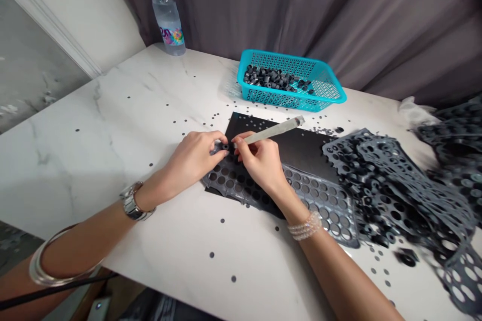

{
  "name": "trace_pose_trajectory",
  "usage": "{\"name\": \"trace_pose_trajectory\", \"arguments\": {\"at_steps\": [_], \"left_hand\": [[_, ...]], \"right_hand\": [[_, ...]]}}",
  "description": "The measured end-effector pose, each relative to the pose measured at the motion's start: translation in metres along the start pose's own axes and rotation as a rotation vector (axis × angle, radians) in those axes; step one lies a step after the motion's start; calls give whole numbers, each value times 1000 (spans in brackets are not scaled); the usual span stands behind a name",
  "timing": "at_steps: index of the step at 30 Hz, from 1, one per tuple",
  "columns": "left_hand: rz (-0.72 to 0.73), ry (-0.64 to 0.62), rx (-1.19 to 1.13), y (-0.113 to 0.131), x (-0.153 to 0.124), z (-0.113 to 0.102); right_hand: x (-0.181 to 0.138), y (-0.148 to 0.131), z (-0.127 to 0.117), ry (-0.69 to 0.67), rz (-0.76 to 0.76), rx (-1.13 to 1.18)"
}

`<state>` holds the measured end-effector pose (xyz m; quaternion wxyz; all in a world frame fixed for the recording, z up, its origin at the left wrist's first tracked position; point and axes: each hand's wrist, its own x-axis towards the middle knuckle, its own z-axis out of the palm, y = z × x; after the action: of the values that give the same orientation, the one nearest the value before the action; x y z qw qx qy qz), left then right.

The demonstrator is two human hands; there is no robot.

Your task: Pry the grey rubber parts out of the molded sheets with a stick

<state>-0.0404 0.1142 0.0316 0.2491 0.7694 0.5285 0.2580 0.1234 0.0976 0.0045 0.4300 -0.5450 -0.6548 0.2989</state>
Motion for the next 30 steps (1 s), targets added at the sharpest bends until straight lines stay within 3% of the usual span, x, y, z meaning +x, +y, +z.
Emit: {"name": "trace_pose_trajectory", "arguments": {"at_steps": [6,13,16,19,23,25,30], "left_hand": [[-24,-69,165,-3,3,3],[3,-81,39,7,-3,0],[-67,13,-243,8,-3,-12],[-249,94,-745,0,5,-25],[-581,-91,-1311,-11,16,-28],[-663,-124,-1451,-12,17,-23],[-686,-158,-1590,-11,17,-16]], "right_hand": [[0,-1,0,3,-46,-52],[-3,-3,8,40,-152,-220],[-2,-1,8,52,-104,-172],[-1,1,5,55,1,25],[0,2,-1,133,100,245],[0,1,-5,187,119,294],[-7,-5,-23,291,177,410]]}}
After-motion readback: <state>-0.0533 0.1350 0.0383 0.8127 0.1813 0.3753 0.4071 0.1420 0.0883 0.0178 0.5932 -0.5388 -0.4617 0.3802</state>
